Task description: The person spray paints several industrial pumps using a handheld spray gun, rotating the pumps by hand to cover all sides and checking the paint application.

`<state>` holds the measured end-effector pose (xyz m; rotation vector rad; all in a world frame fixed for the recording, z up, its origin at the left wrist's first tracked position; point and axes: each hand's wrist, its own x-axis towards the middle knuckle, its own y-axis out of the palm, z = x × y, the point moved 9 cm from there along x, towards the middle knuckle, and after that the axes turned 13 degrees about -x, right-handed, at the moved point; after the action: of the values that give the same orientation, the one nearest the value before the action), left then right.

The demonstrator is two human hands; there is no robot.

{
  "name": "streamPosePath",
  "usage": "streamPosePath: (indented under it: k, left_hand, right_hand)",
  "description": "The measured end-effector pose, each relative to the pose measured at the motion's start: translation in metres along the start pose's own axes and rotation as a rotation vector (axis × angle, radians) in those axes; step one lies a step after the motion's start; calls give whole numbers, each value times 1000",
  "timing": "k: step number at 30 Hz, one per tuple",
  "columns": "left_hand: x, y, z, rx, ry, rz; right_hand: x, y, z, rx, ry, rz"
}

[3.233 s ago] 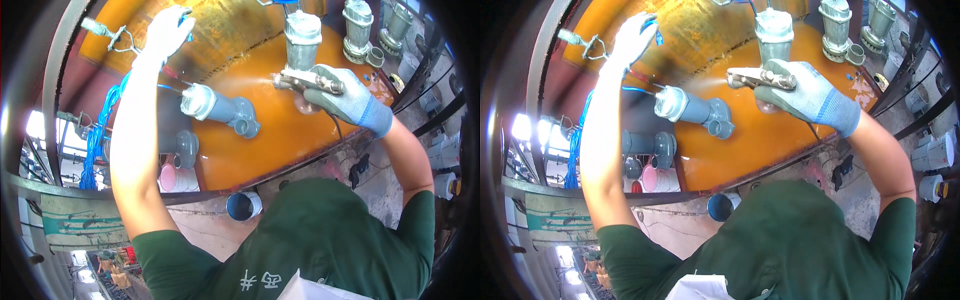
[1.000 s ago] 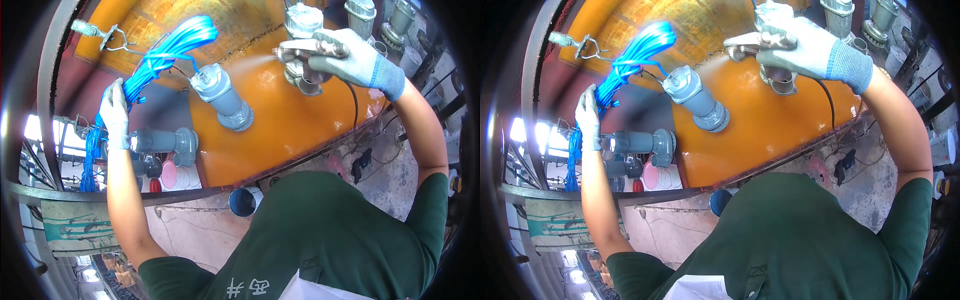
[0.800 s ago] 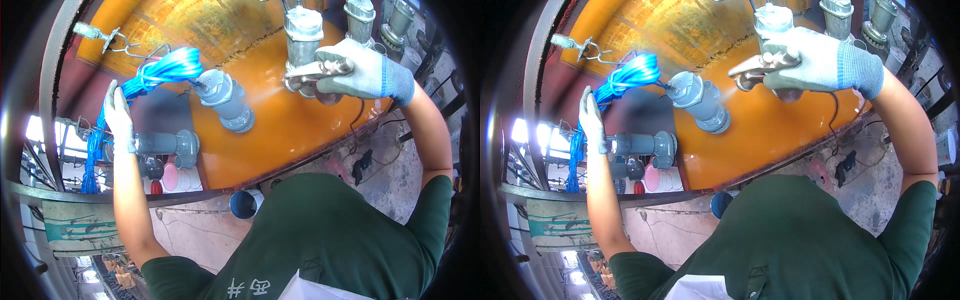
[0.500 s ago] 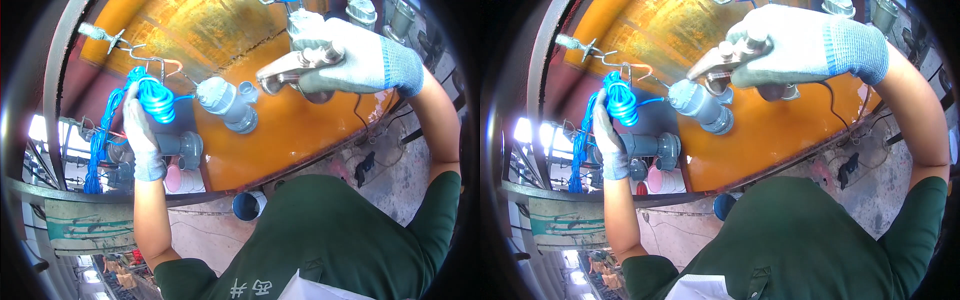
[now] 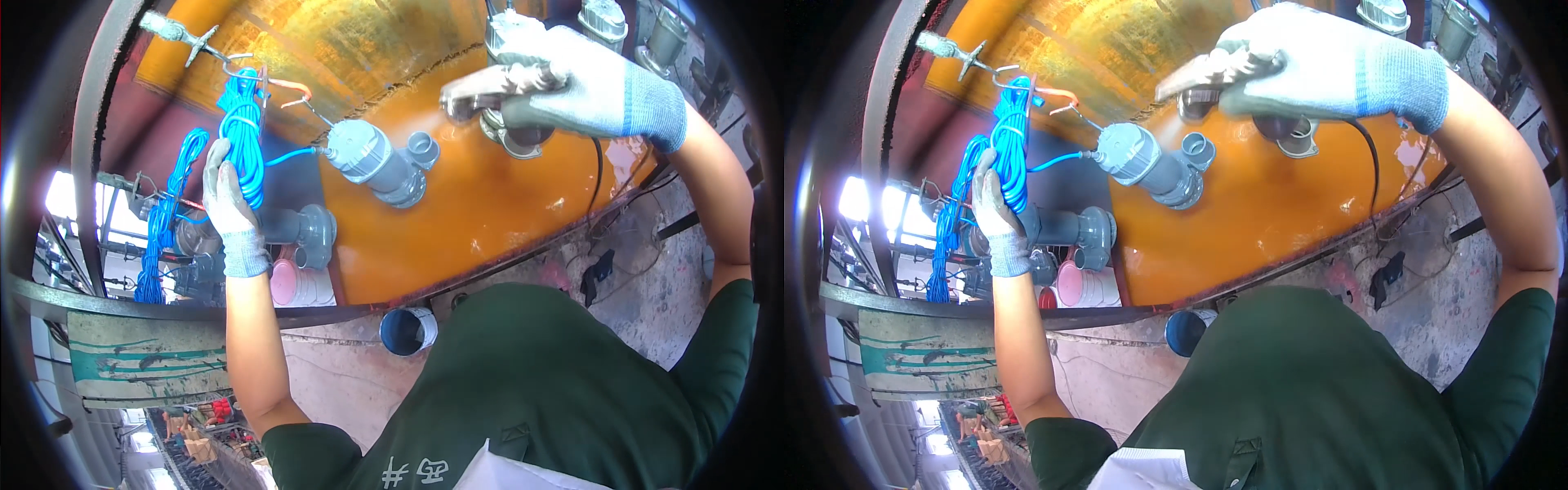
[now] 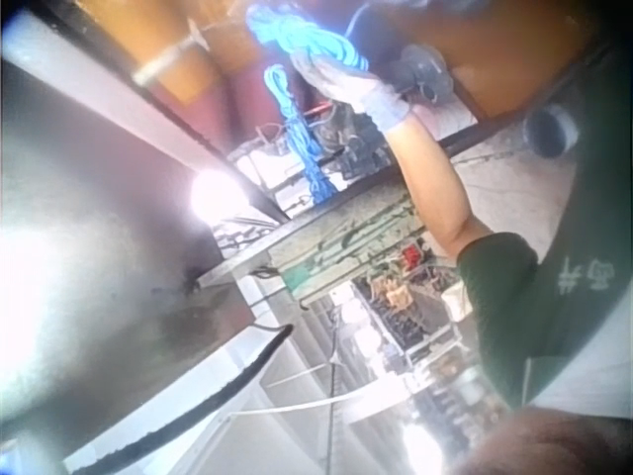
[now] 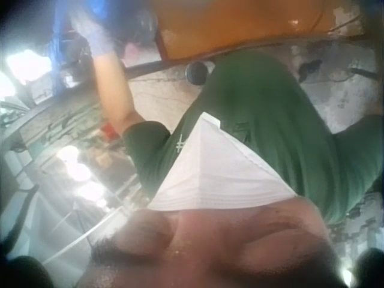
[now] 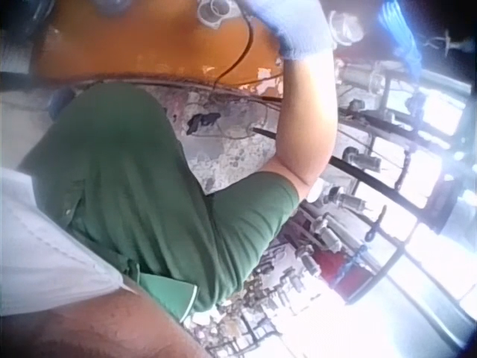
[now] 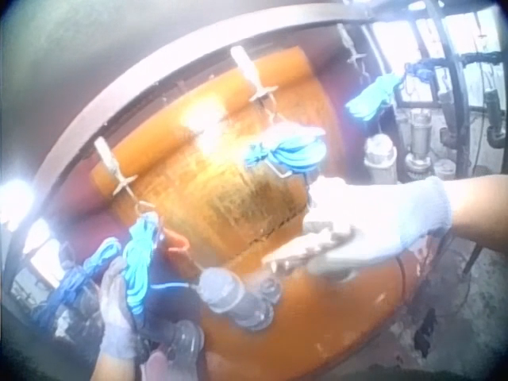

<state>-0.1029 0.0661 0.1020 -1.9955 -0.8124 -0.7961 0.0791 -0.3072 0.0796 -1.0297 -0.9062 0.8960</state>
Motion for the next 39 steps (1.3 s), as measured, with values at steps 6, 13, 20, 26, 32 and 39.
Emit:
streamPosePath:
  k: [6, 13, 20, 26, 32, 39]
  left_hand:
    - [-1, -6, 20, 54, 28, -18]
    - [0, 10, 3, 139, 107, 37]
    - [-2, 7, 17, 93, -13, -55]
    - [2, 19, 6, 135, 85, 30]
    - [0, 30, 7, -47, 171, 45]
    - [19, 47, 14, 58, 249, 204]
  right_hand:
    - [-34, 42, -23, 300, 37, -44]
    - [-53, 63, -67, 360, 222, -287]
    - [-62, 94, -45, 574, 81, -91]
    - [-64, 57, -37, 527, 80, -326]
    - [-54, 38, 23, 185, 124, -45]
    - [-45, 43, 66, -26, 92, -6]
